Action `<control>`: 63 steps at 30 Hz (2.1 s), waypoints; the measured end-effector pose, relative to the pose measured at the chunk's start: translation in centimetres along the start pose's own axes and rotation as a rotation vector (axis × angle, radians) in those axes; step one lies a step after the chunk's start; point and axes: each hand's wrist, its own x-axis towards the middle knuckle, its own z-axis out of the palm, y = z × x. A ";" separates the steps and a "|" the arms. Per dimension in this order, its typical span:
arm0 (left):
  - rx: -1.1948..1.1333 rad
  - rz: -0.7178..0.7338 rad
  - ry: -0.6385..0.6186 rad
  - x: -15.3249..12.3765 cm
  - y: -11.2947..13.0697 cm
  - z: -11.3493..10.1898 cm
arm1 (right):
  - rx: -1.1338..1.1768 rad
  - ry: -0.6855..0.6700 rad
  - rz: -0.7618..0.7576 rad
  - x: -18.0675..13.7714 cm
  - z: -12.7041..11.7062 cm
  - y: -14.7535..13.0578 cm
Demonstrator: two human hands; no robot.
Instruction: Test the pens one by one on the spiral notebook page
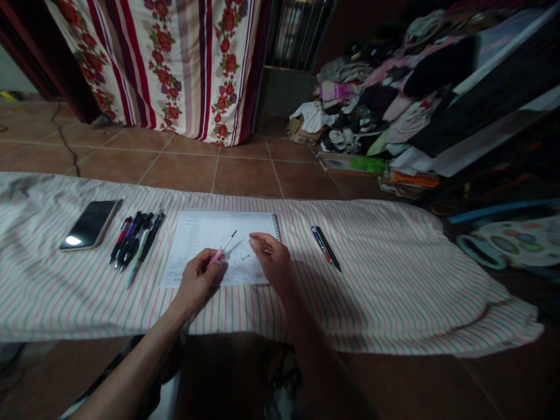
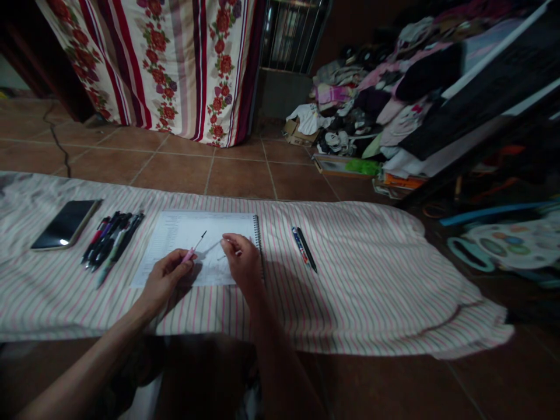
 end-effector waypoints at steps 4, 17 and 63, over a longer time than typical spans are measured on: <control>0.044 0.030 -0.033 0.2 -0.5 -0.1 | 0.262 -0.101 0.128 -0.3 1.6 -0.8; 0.224 0.105 0.008 0.3 -0.5 -0.3 | 0.263 -0.114 0.015 -0.9 2.7 -1.3; 0.423 0.148 0.109 0.8 0.2 -1.1 | -0.466 -0.186 -0.225 -0.5 -0.2 1.7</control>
